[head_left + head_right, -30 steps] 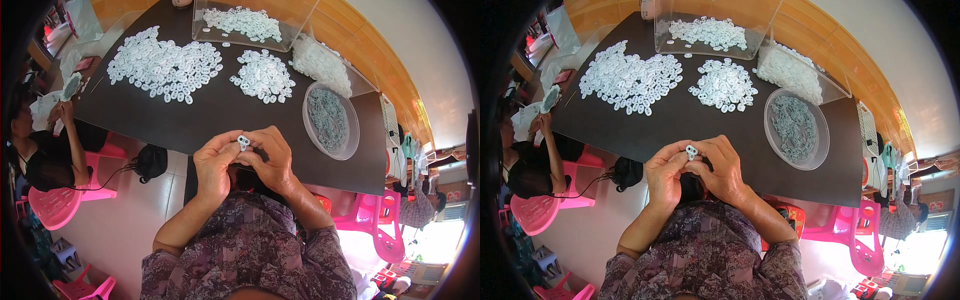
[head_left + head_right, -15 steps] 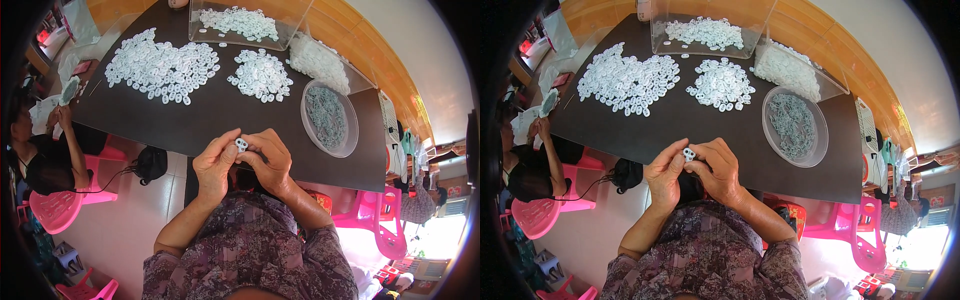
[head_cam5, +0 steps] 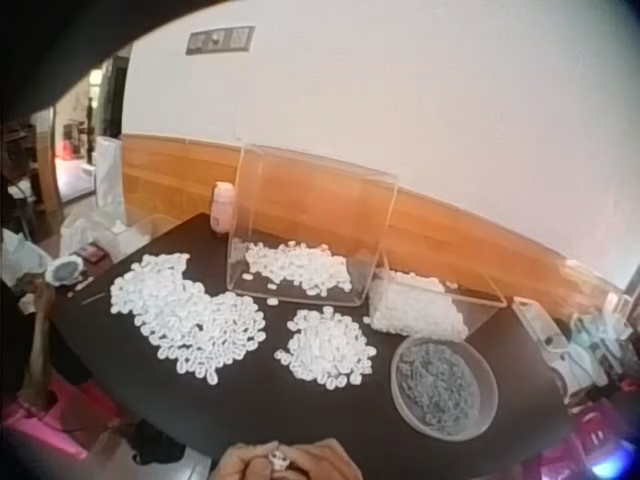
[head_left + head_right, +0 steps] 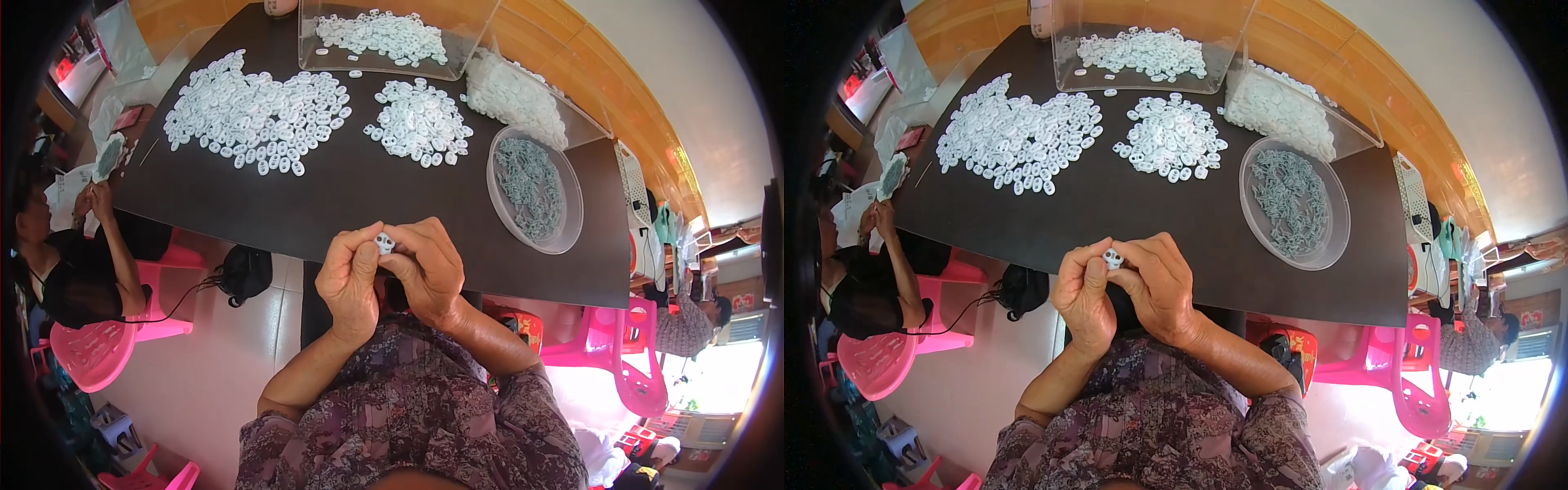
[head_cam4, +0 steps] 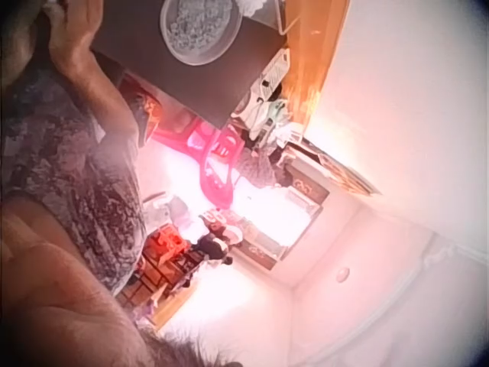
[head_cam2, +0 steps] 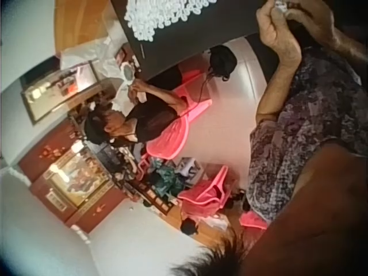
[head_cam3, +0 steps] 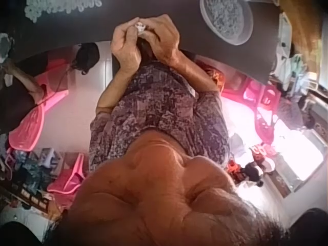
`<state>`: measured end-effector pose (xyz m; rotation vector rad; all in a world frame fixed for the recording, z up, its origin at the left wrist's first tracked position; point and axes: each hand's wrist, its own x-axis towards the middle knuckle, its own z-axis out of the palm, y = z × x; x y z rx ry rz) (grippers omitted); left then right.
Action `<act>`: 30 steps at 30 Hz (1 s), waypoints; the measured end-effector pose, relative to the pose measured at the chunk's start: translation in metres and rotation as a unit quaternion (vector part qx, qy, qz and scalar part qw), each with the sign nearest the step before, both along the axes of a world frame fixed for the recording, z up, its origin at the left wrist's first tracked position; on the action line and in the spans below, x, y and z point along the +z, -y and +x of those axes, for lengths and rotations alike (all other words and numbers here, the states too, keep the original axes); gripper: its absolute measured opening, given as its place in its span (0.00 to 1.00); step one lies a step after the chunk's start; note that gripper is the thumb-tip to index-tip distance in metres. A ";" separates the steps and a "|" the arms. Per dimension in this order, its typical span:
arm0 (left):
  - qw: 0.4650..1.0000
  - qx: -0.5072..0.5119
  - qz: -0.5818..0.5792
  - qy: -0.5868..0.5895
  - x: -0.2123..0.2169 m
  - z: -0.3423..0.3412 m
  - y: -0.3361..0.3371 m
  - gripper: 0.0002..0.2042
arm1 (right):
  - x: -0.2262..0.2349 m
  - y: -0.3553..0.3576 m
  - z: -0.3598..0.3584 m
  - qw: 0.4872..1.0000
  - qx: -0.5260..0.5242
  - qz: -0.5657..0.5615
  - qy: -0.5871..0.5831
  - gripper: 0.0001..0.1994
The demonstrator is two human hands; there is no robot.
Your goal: Manually assembling small white plastic components by inserting metal pins into them.
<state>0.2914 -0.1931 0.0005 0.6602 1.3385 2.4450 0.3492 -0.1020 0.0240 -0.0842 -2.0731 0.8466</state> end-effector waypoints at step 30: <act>0.995 0.044 -0.017 -0.084 -0.001 0.017 -0.003 0.11 | -0.013 0.004 0.001 0.995 -0.010 0.076 -0.066 0.10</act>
